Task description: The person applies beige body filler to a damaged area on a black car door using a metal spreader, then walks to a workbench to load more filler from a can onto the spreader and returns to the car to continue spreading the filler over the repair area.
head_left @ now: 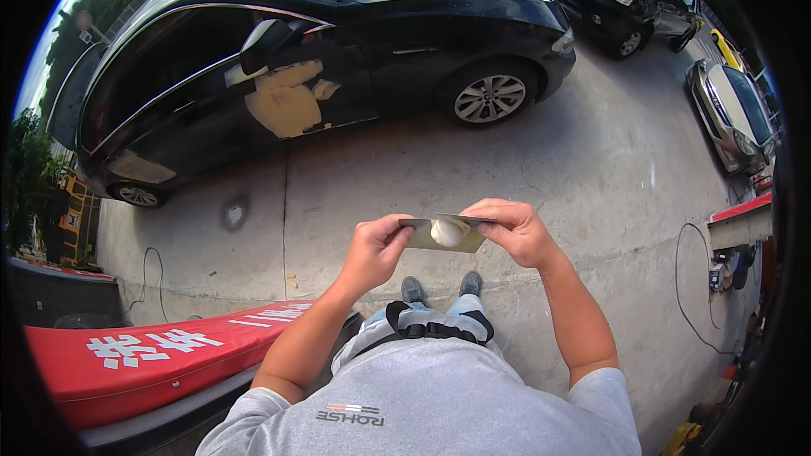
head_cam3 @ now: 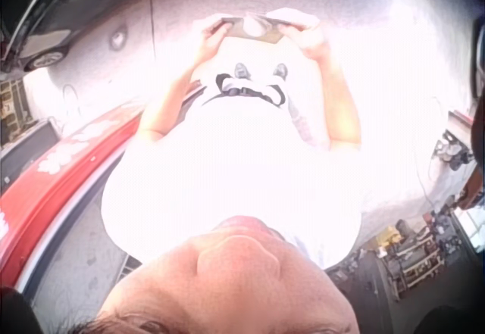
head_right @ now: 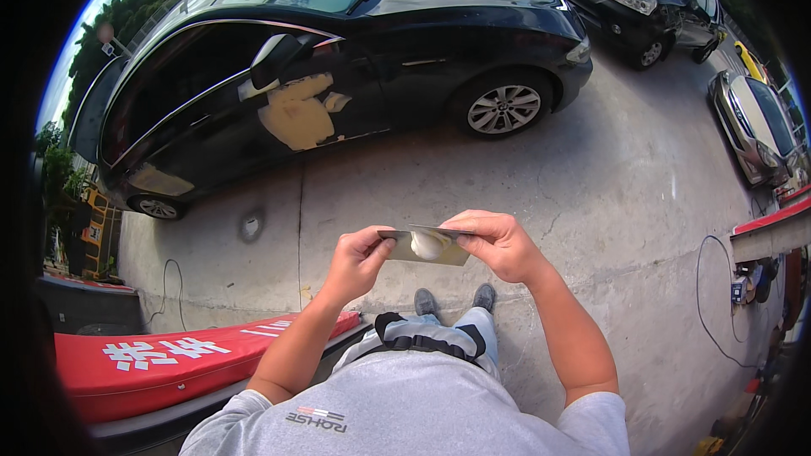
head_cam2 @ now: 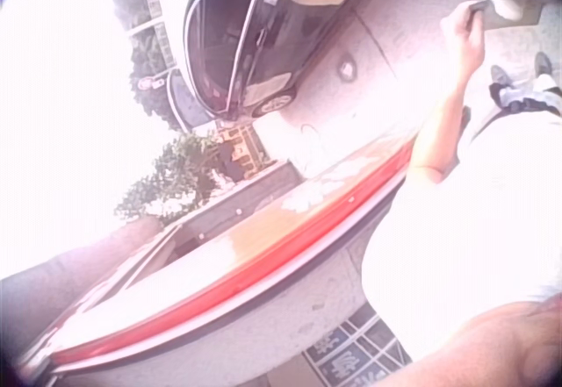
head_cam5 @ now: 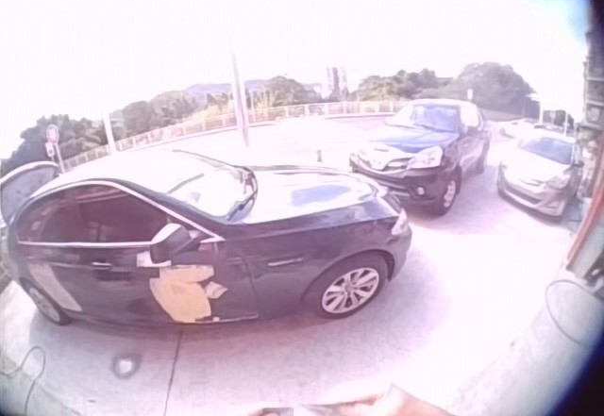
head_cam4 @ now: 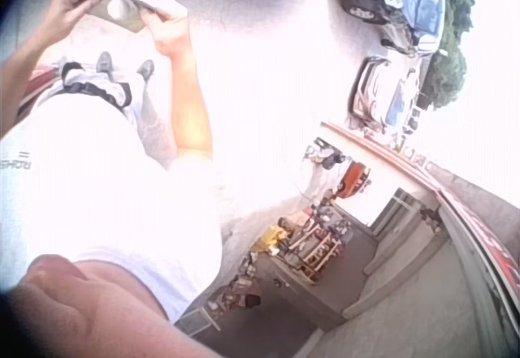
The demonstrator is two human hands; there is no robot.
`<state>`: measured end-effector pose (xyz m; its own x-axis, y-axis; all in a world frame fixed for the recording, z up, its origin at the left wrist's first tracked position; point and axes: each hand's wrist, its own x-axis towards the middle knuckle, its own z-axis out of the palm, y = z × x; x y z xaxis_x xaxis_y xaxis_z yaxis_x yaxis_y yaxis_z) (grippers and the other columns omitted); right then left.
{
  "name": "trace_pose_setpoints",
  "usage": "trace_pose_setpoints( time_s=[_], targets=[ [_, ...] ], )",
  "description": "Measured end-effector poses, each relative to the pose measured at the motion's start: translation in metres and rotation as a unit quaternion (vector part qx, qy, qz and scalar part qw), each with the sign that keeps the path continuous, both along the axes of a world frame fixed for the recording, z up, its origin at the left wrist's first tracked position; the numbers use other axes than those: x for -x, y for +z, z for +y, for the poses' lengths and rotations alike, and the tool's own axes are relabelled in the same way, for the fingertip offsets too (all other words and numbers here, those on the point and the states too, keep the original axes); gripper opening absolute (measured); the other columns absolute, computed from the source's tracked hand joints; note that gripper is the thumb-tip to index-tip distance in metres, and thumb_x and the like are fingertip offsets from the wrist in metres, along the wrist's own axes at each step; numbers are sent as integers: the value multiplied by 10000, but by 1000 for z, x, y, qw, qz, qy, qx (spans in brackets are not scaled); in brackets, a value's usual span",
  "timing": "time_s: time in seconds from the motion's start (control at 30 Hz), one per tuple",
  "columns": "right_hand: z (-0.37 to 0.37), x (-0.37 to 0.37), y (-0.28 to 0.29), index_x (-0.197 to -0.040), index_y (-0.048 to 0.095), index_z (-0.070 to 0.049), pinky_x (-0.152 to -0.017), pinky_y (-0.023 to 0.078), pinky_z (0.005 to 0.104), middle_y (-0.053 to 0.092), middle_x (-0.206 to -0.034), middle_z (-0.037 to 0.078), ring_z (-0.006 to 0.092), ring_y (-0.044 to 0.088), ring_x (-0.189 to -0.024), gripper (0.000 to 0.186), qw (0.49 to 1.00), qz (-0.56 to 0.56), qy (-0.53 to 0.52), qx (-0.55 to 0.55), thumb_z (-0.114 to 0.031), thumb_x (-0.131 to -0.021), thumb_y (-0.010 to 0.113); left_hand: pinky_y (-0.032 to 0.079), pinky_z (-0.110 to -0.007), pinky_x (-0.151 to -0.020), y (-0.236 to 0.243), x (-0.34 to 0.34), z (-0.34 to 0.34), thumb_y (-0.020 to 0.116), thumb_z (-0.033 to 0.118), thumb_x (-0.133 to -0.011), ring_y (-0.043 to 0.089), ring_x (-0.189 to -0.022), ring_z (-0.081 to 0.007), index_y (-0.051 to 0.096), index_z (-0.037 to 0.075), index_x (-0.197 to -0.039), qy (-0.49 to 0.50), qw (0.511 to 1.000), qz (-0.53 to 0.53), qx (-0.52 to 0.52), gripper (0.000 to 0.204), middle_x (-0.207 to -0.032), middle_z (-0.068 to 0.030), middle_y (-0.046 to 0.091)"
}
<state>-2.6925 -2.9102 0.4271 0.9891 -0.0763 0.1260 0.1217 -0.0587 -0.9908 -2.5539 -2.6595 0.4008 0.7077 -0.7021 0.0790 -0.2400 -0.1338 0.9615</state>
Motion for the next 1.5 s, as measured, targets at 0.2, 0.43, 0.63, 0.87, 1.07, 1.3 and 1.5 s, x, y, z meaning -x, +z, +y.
trace_pose_setpoints(
  time_s=[0.2,0.43,0.63,0.87,1.07,1.3,1.5],
  targets=[
    [-25,8,-17,-1101,721,2,-851,554,328,746,-1072,75,188,688,-979,190,934,154,-166,276,-22,-1009,557,421,-262,-579,-6,-6,0,662,50,-998,507,-664,-55,734,-35,-1089,71,995,65,14,144,-724,18,607],
    [13,-13,-74,-1173,638,-27,-958,504,306,706,-1140,55,122,646,-1039,184,928,40,-273,-250,-74,-1069,494,469,-251,-635,-5,12,-28,660,69,-1005,571,-733,-50,736,-34,-1166,10,995,92,20,206,-811,-3,682],
    [7,-19,-63,-1240,636,-9,-1045,496,354,718,-1208,86,180,662,-1127,239,890,42,-244,-383,-67,-1066,484,563,-263,-836,-4,38,-63,673,66,-1007,680,-916,-91,719,-59,-1232,-3,994,107,-30,262,-1003,-58,761],
    [-63,-26,-13,-1306,642,-7,-1041,516,371,723,-1224,95,203,678,-1145,281,902,2,-146,-406,-100,-1071,518,432,-306,-562,3,61,-73,676,87,-1008,480,-635,-68,734,-44,-1038,-10,992,-14,-126,146,-704,12,638],
    [-96,-20,-5,-1238,737,24,-915,538,309,759,-1116,86,147,679,-1016,253,981,91,126,-115,-39,-1014,635,419,-249,-590,-12,78,-74,666,72,-1006,499,-677,-30,754,-21,-1090,190,979,70,8,153,-740,40,608],
    [-121,-54,-29,-1055,703,24,-743,500,295,738,-967,53,123,615,-813,188,962,143,134,189,-79,-1016,550,517,-240,-696,-19,89,-41,640,122,-1034,618,-794,-58,717,-14,-1155,300,930,202,66,197,-894,5,694],
    [-71,-108,-44,-1146,709,-12,-990,547,365,741,-1162,130,234,710,-1089,254,992,-97,56,64,51,-955,554,596,-367,-968,-16,63,-9,545,93,-1056,716,-1079,-185,603,-29,-1313,354,844,308,262,290,-1205,-114,706]
  ],
)
